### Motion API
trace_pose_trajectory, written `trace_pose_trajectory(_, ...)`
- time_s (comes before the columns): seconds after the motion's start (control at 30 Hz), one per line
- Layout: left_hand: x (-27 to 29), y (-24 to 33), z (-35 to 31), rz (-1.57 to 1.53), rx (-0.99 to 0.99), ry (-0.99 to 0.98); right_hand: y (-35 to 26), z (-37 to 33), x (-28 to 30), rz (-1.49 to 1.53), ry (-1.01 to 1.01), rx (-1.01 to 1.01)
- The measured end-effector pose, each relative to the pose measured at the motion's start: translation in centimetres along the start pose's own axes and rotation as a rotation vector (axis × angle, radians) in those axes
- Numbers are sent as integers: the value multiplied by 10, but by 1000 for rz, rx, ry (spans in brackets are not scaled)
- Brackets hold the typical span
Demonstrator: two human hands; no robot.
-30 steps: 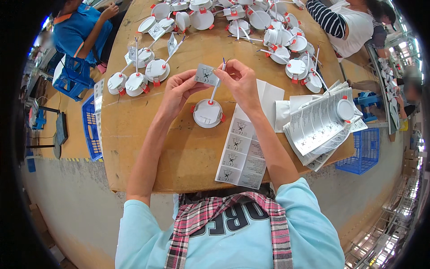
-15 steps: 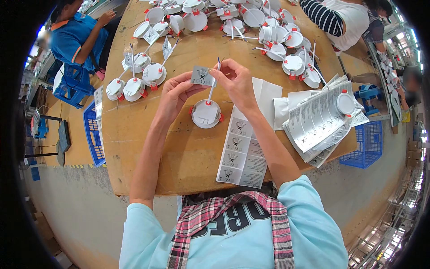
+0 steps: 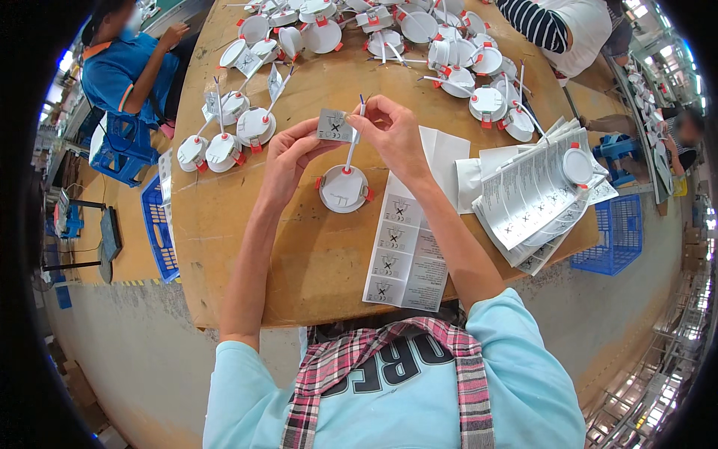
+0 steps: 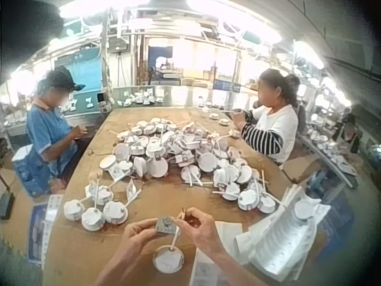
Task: Attaching adhesive compliance labels to the cables of LED light fixtures.
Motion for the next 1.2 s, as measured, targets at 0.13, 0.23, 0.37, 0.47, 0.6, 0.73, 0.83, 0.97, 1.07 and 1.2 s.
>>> trace_pose_trajectory(0.13,3,-3,0,-14,-12,-2,-1,-1,-2,-4,-2,-5)
trace_pose_trajectory(0.23,2,-2,0,-67,-25,5,-1,-1,-1,-14,9,-4)
trace_pose_trajectory(0.37,-7,-1,0,52,-43,168,-3,-2,-2,-8,19,2)
trace_pose_trajectory(0.47,-9,-3,1,130,-86,257,-3,-2,-4,-41,22,-2)
trace_pose_trajectory(0.6,-12,-3,-1,179,-77,346,-4,-4,-6,-68,32,15)
trace_pose_trajectory(0.73,-15,-3,-1,179,-90,393,-4,-6,-8,-67,80,24)
trace_pose_trajectory(0.83,-16,-2,-2,152,-99,425,-2,-7,-8,-51,94,17)
trace_pose_trajectory(0.97,-16,-3,-1,123,-84,454,-2,-7,-8,-27,110,56)
trace_pose_trajectory(1.07,-12,-7,-2,153,-93,490,-4,-6,-9,19,97,29)
trace_pose_trajectory(1.2,-10,-7,-1,152,-113,510,-4,-6,-9,-5,85,33)
Point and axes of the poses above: each hand's wrist, its own z-axis towards the middle knuckle, its own x-axis out of the back of the hand, y = z × x, the point moved 4 cm from there along z, towards the middle knuckle, and after that the axes turned 7 degrees about z, right-handed, at the moved point
